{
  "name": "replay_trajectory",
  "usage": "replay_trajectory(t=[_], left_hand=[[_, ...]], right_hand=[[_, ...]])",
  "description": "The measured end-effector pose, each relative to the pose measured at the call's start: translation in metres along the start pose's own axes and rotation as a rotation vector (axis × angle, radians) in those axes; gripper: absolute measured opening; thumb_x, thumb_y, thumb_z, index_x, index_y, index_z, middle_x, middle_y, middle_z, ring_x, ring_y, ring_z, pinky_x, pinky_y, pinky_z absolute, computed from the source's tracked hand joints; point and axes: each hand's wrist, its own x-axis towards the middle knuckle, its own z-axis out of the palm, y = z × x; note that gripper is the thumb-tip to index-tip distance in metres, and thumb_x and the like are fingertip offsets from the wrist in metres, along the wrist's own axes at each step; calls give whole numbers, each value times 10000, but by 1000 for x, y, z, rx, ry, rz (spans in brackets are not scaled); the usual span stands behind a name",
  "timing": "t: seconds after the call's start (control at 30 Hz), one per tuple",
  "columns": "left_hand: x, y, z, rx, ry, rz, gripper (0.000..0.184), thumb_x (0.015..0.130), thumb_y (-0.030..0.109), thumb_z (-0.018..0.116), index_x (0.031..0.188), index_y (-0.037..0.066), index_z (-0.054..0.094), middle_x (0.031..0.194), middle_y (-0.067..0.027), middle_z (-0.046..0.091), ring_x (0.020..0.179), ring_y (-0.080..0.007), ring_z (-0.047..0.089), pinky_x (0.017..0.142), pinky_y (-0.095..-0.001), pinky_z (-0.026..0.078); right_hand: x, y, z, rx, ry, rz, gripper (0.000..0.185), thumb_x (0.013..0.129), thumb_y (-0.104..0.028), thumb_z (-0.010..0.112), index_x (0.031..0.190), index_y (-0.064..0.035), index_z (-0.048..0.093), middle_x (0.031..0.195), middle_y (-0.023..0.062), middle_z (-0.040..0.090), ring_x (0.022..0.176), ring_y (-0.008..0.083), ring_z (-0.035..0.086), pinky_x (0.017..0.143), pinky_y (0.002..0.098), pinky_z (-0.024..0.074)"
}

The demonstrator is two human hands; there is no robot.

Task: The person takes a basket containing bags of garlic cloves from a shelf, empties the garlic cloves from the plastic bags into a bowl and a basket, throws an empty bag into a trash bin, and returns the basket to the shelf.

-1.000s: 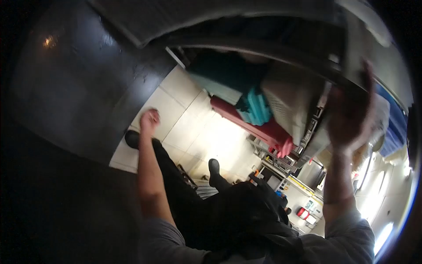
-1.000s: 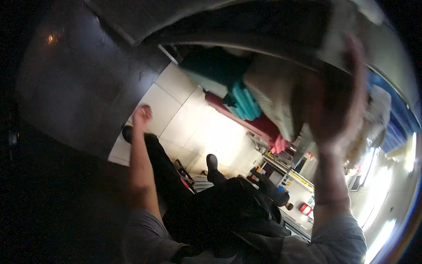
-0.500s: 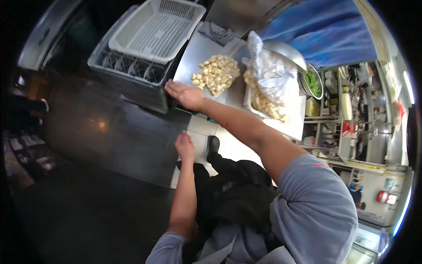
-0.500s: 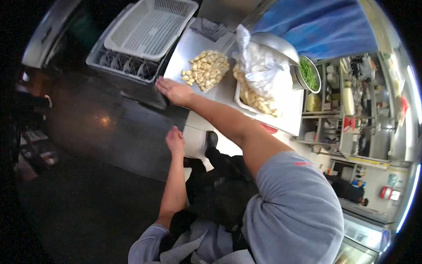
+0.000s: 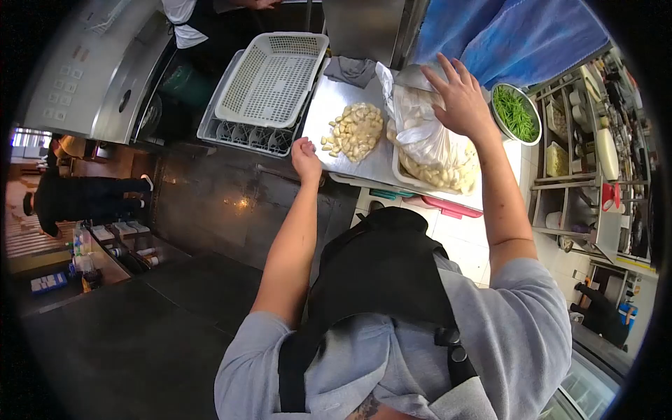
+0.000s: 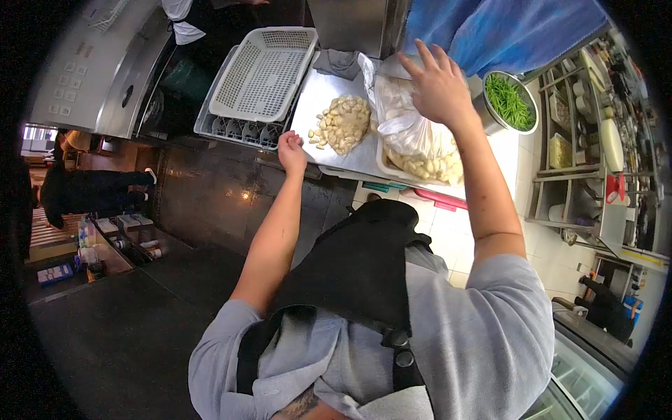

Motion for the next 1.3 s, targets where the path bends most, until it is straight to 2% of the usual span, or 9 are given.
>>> replay_trajectory(t=[0.17,0.57,0.67,0.77,0.87,0.97,1.13,1.2,1.3], left_hand=[[-17,37,36,300,-191,146,326,1053,68,415,1360,-20,485,1401,-235,527,1291,-412,522,1080,-424,437],[8,38,48,214,-373,169,423,1089,146,343,1461,-54,368,1488,-271,430,1393,-426,412,1174,-452,339],[6,42,48,260,-420,177,500,1073,224,419,1481,-53,340,1532,-271,361,1423,-425,361,1181,-465,322],[10,47,48,322,-479,185,664,1017,336,543,1479,-84,316,1548,-305,302,1441,-454,308,1190,-496,298],[14,49,43,413,-574,356,845,978,424,612,1495,-126,233,1534,-365,262,1441,-503,262,1200,-525,254],[19,51,39,465,-638,382,940,957,472,634,1502,-150,188,1541,-369,251,1452,-502,245,1207,-528,239],[21,51,42,505,-633,453,1212,802,617,749,1507,-163,146,1530,-395,243,1447,-527,232,1211,-542,228],[23,54,44,504,-645,452,1258,759,621,782,1509,-160,143,1530,-393,245,1445,-526,237,1209,-542,235],[24,59,45,513,-647,451,1319,686,609,843,1508,-155,149,1526,-385,260,1440,-526,252,1202,-541,254]], right_hand=[[0,41,32,59,-126,-13,700,855,-83,611,1521,-237,459,1555,158,435,1423,364,416,1146,500,365],[57,33,-4,114,406,137,636,812,108,514,1375,-162,632,1353,151,627,1232,355,588,1040,431,482],[102,-8,-7,541,463,305,565,832,62,576,1364,-120,626,1338,161,636,1236,326,606,1062,375,463],[146,-47,50,685,467,403,607,735,34,639,1328,-96,645,1269,167,678,1189,334,648,1021,377,501],[175,-75,124,782,383,615,549,800,34,502,1307,-100,664,1194,233,694,1134,390,665,987,408,514],[181,-100,176,1163,267,969,495,799,26,484,1244,-55,684,983,213,735,845,323,717,737,440,558],[145,-92,380,1735,227,1308,330,815,-45,518,1097,35,671,840,172,671,649,313,637,475,487,437],[139,-99,390,1799,167,1415,305,823,-70,527,1068,59,654,837,163,653,605,323,612,415,490,390],[125,-116,380,1681,207,1586,353,856,-142,563,1102,99,641,973,259,677,713,413,655,546,530,497]])
